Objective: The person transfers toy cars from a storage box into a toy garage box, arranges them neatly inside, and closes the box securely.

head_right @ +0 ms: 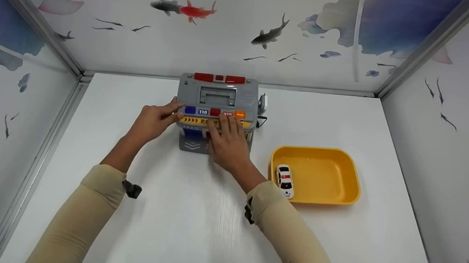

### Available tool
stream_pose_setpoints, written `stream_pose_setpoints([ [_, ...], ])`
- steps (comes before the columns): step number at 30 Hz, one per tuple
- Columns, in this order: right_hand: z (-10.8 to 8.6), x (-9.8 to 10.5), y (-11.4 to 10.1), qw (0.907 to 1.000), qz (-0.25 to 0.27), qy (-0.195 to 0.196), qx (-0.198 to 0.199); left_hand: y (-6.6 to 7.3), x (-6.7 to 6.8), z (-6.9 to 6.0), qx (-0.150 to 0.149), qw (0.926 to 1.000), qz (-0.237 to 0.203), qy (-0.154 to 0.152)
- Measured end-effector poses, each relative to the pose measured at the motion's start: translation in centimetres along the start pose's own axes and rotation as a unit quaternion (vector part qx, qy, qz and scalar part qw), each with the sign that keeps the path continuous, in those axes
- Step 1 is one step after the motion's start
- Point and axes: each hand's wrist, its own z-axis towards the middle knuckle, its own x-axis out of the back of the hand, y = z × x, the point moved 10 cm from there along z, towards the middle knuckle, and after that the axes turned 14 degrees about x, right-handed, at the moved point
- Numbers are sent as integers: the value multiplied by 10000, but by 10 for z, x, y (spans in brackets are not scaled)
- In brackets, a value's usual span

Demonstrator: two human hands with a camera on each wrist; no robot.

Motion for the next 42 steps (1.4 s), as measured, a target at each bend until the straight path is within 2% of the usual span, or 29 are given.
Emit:
stream_pose_setpoints([
  [4, 10, 12, -7, 9996, 128, 166, 211, -2, 3, 1, -24, 9998, -133, 115],
  [8, 25, 20, -19, 9979, 164, 198, 586, -1, 6, 1, -94, 9990, -277, 323],
  [16, 48, 18, -32, 9925, 559, -234, 1063, 2, 9, 0, -157, 9974, -303, 637],
  [20, 50, 15, -31, 9907, 630, -369, 1148, 1, 8, -1, -156, 9970, -406, 647],
  [28, 52, 13, -31, 9887, 739, -337, 1260, -2, 7, 1, -18, 9972, -438, 601],
  [35, 54, 13, -31, 9875, 710, -402, 1351, 0, 10, 2, -131, 9968, -406, 683],
  [42, 54, 14, -31, 9870, 640, -535, 1372, 1, 13, 2, -119, 9970, -376, 663],
])
